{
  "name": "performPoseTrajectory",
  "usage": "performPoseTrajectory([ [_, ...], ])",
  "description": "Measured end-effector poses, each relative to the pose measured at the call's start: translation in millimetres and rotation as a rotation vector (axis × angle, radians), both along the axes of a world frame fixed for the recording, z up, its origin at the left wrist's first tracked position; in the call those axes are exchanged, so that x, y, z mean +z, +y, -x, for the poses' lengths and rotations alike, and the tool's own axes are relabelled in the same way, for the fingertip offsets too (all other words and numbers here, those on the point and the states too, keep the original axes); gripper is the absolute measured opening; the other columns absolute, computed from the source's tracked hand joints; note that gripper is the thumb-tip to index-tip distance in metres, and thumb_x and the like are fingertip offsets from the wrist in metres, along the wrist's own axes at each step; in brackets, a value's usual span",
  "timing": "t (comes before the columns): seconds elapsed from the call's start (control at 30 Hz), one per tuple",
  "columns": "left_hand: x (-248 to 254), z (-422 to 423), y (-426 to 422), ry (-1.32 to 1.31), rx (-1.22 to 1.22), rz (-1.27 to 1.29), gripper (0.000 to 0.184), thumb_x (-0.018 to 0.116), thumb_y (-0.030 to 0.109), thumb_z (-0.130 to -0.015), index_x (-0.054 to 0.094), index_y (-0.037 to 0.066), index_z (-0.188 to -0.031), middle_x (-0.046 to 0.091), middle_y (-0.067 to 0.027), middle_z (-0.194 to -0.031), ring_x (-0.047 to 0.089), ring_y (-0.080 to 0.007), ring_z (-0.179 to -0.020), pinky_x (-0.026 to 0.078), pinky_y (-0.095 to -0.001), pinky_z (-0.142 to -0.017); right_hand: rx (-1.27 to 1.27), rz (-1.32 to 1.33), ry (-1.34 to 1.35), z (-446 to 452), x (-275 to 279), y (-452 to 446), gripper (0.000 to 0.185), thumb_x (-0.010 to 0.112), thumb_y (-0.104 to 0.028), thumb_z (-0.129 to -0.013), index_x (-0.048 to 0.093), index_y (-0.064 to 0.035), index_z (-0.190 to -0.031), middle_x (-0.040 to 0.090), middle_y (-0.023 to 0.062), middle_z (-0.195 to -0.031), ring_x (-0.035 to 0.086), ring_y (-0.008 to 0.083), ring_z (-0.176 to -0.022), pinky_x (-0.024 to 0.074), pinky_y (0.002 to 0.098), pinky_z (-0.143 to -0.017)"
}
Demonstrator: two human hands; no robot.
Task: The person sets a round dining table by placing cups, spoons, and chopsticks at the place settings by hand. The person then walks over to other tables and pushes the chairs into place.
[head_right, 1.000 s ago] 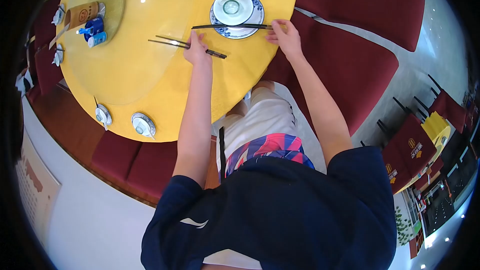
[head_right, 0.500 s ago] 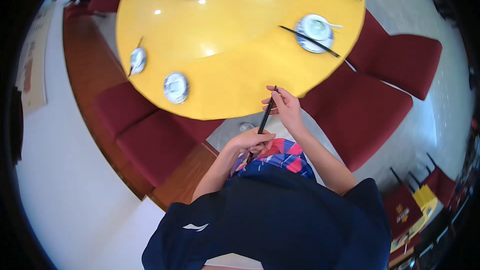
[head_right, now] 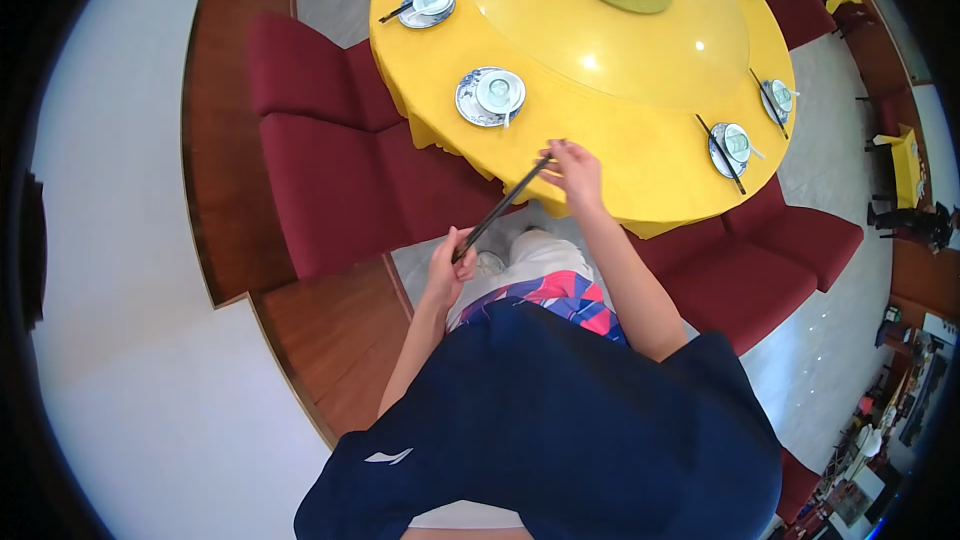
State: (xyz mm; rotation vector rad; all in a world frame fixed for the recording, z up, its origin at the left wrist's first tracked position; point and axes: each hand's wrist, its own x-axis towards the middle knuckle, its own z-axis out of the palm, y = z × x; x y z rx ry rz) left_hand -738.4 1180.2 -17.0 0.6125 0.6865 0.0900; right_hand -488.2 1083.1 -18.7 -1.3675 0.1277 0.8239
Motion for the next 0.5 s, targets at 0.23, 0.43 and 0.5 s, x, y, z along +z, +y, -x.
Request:
performPoseTrajectory([
  [0.23,-41.0,3.3,53.7,0.219,0.306,0.000,0.026,0.049,0.029,-0.099,0.054,0.007,-0.086,0.035,0.0032,-0.052,0.028,-0.0064,-0.039,0.020,-0.0234,-0.037,0.104,0.017,-0.006,19.7,-5.9,85.5,0.023,0.060,-0.023,-0.095,0.060,-0.0005,-0.101,0.069,0.0103,-0.095,0.069,0.0190,-0.083,0.0578,0.0301,-0.068],
  [0.43,-84.6,-93.6,148.1,0.344,0.490,-0.206,0.026,0.054,0.026,-0.092,0.054,0.008,-0.074,0.040,0.0028,-0.054,0.032,-0.0073,-0.040,0.023,-0.0238,-0.037,0.029,0.063,-0.130,-61.5,-42.2,155.1,0.030,0.063,-0.017,-0.093,0.050,0.0030,-0.112,0.069,0.0159,-0.094,0.069,0.0183,-0.079,0.0584,0.0281,-0.070],
  [0.5,-101.2,-128.8,177.6,0.371,0.486,-0.180,0.026,0.053,0.024,-0.090,0.054,0.007,-0.070,0.042,0.0031,-0.056,0.035,-0.0075,-0.043,0.024,-0.0238,-0.038,0.034,0.071,-0.215,-97.0,-65.2,172.4,0.036,0.064,-0.012,-0.091,0.044,0.0040,-0.116,0.069,0.0176,-0.090,0.069,0.0190,-0.078,0.0588,0.0285,-0.069],
])
